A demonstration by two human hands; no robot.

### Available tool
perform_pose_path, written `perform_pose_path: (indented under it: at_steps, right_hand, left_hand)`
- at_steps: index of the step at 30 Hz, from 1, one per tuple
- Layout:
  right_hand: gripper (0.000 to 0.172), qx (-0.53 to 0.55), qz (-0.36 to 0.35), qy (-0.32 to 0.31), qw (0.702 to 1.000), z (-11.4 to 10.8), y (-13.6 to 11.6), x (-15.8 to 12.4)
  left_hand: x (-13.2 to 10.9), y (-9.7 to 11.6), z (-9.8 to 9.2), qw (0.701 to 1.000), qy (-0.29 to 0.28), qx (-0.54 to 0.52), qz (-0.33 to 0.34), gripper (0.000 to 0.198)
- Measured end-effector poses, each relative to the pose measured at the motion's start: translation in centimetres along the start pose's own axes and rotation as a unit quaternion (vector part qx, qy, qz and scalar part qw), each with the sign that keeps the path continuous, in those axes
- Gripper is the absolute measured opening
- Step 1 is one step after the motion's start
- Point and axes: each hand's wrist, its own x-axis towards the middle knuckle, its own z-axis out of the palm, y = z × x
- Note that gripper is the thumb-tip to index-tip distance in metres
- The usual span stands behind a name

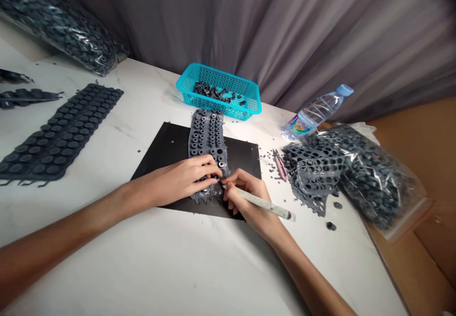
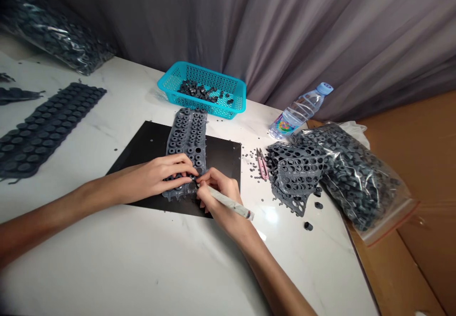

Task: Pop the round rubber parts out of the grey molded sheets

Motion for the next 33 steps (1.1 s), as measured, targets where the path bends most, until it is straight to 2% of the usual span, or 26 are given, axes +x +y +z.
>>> perform_pose_path:
  at_steps: [6, 10, 12, 15, 17, 20, 23, 26, 29, 33]
  right_hand:
    - [0.009, -0.071, -0.014, 0.002, 0.997, 0.3, -0.7, -0.4]
    - [0.012, -0.137, -0.050, 0.044, 0.988, 0.7, -1.3, -0.6]
    - [0.012, -0.156, -0.061, 0.057, 0.984, 0.9, -1.2, -0.6]
    - [0.008, -0.107, -0.037, 0.048, 0.992, 0.9, -0.7, -0.6]
    - [0.010, -0.024, -0.019, 0.054, 0.998, 0.7, -0.2, -0.5]
    - [0.016, 0.059, -0.031, 0.088, 0.994, 0.2, 0.1, -0.3]
    - [0.018, 0.065, -0.040, 0.093, 0.993, -0.3, 0.0, -0.1]
    - [0.018, 0.054, -0.030, 0.083, 0.995, -0.7, -0.1, 0.0]
    - [0.019, 0.046, -0.033, 0.098, 0.994, -1.0, 0.0, 0.1]
    - [0.019, 0.036, -0.028, 0.107, 0.993, -1.2, 0.1, 0.4]
  left_hand:
    - [0.0, 0.5, 0.3, 0.992, 0.017, 0.102, 0.073, 0.026]
    - [0.1, -0.1, 1.2, 0.985, 0.055, 0.136, 0.092, 0.028]
    - [0.4, -0.5, 1.3, 0.989, 0.103, 0.070, 0.078, 0.024]
    - [0.8, -0.7, 0.7, 0.987, 0.138, -0.086, 0.003, 0.026]
    - [0.9, -0.7, 0.1, 0.982, 0.126, -0.140, -0.028, 0.028]
    - [0.8, -0.7, -0.5, 0.980, 0.091, -0.175, -0.036, 0.027]
    - [0.6, -0.9, -0.7, 0.972, 0.064, -0.222, -0.041, 0.030]
    - [0.4, -1.0, -0.8, 0.973, 0.053, -0.221, -0.042, 0.029]
    - [0.2, -0.6, -1.0, 0.969, 0.046, -0.236, -0.054, 0.027]
    - [0.2, -0.1, -0.9, 0.931, 0.017, -0.358, -0.071, 0.030]
